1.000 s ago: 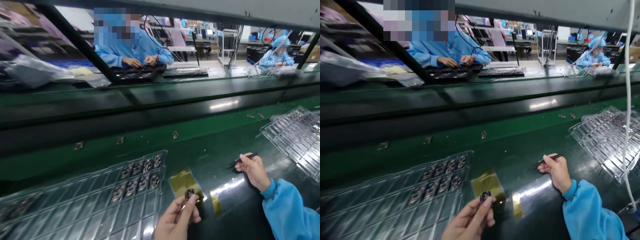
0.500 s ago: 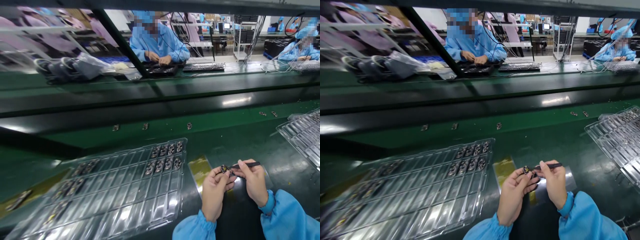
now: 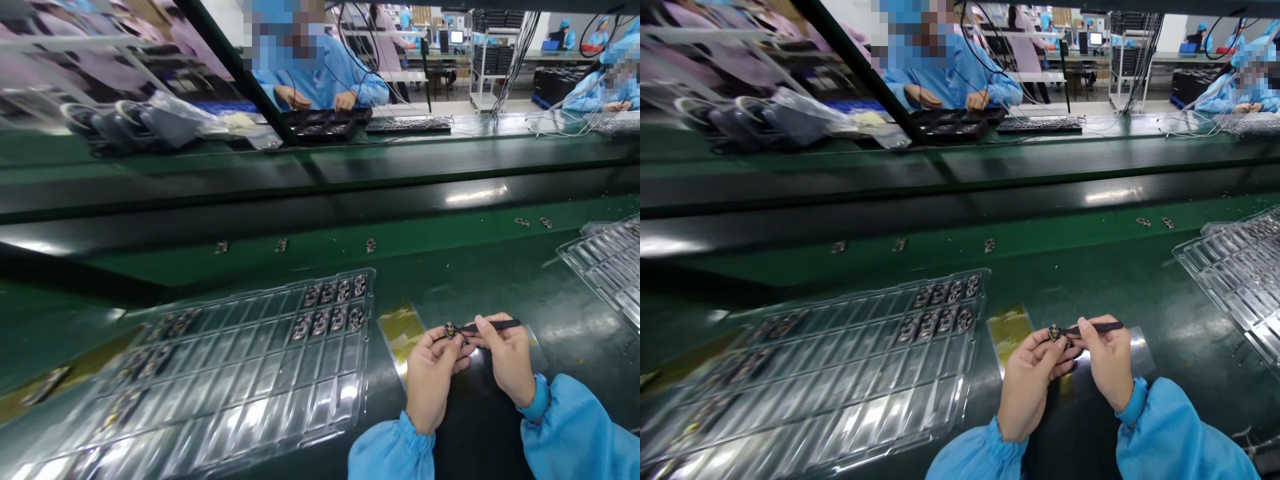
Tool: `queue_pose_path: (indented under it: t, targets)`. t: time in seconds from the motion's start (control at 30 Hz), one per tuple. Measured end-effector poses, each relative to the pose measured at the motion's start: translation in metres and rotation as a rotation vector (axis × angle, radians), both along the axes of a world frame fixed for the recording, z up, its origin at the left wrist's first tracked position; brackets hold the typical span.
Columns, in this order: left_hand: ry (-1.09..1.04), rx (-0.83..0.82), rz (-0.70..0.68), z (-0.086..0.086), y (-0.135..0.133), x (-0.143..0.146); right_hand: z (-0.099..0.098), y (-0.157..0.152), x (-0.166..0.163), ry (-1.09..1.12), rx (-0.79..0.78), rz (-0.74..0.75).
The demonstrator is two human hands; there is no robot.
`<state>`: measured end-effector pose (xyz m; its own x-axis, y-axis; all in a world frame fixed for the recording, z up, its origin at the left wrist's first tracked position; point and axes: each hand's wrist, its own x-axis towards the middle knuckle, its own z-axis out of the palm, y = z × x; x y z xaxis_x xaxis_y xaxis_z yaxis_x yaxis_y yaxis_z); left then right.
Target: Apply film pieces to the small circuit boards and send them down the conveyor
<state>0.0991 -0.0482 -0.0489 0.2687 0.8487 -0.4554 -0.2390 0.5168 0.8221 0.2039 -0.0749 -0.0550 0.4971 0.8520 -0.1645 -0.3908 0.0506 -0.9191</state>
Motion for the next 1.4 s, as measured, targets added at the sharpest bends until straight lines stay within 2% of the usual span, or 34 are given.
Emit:
queue_pose_path:
  t: [0.87, 1.03, 1.17, 1.27, 1.33, 1.4]
  targets:
    - [-0.051, -0.07, 0.033, 0.002, 0.002, -0.003, -0.001, -0.006, 0.003, -0.185, 0.01, 0.053]
    - [-0.043, -0.04, 0.032, 0.0, 0.001, -0.003, 0.002, -0.007, 0.003, -0.228, 0.018, 0.066]
    - [-0.041, -0.024, 0.037, -0.002, 0.002, -0.003, 0.007, -0.013, 0.001, -0.505, 0.105, 0.072]
    - [-0.054, -0.034, 0.049, -0.002, 0.0, -0.005, 0.012, -0.014, 0.004, -0.74, 0.224, -0.006]
    - [-0.049, -0.036, 0.054, -0.001, -0.002, -0.007, 0.014, -0.013, 0.01, -0.794, 0.227, -0.097]
    - [-0.027, -0.031, 0.055, 0.003, 0.001, -0.01, 0.013, -0.011, 0.019, -0.812, 0.163, -0.14]
